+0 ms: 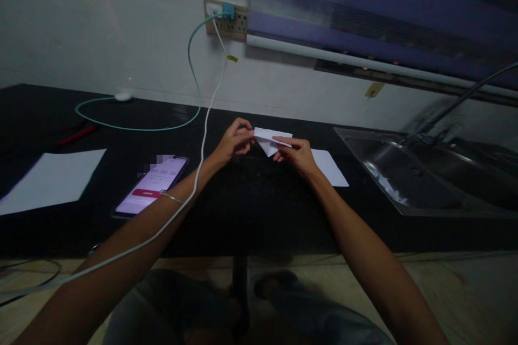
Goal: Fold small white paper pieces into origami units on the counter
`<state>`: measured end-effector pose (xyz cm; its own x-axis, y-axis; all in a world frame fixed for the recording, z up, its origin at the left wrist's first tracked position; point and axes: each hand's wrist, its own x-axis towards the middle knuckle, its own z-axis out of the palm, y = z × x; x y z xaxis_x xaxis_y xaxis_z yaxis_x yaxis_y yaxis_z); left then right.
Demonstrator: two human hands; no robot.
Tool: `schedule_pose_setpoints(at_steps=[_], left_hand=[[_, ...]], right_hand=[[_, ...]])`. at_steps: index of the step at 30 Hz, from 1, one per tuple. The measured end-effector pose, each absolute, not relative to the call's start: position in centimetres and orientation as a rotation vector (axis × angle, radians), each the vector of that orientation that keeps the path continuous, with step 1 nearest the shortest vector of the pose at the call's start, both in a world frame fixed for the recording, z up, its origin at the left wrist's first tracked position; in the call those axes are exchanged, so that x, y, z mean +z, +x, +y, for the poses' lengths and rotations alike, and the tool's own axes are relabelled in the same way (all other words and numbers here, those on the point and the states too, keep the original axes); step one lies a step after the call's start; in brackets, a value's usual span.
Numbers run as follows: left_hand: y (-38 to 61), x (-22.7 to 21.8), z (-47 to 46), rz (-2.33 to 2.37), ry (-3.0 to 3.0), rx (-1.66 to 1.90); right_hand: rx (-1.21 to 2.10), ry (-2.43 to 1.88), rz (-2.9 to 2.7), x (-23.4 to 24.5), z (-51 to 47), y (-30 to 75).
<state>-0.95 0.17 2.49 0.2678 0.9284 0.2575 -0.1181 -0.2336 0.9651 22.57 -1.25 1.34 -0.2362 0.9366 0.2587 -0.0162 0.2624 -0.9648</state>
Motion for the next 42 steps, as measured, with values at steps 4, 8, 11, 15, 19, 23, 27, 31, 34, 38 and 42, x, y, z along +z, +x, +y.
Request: schedule_pose_setpoints(at_steps=[4,8,11,15,19,23,27,31,34,38,42], left_hand=[[-0.6,2.9,-0.1,0.818,1.315,1.058],[-0.4,3.2,-1.1,0.749,1.451,0.799],[-0.4,3.0,-1.4,0.692,1.589,0.763],[-0.2,2.2,-1.1,0.711,1.712,0.853],[0.1,1.9,-0.9,0.731,1.727,0.919],[0.3,2.2,-1.0,0.776,1.689,0.909],[0.3,2.2,-1.1,0.835,1.637,0.916],[0.2,1.7,-0.9,0.847,1.634,0.851],[0.3,1.4,-0.9,0.809,1.639,0.808],[0.3,0.9,-0.7,0.797,1.624,0.82],[0.1,0.8,-0.4,0.835,1.62,0.878]], right_hand=[[1.182,-0.926,-1.555,1.6,-1.7,22.1],[1.157,-0.943,-1.619,1.9,-2.0,21.8],[1.109,-0.934,-1.628,1.9,-2.0,21.8],[1.092,-0.97,-1.62,1.6,-1.9,21.7],[1.082,-0.978,-1.635,1.4,-2.0,21.4],[1.027,-0.952,-1.637,1.4,-2.2,21.1],[0.983,-0.972,-1.65,1.3,-2.2,21.1],[0.945,-0.98,-1.662,1.3,-2.1,21.2],[0.925,-0.976,-1.674,1.2,-2.1,21.3],[0.886,-0.979,-1.705,1.5,-2.2,21.3],[0.772,-0.954,-1.818,1.9,-2.7,21.3]])
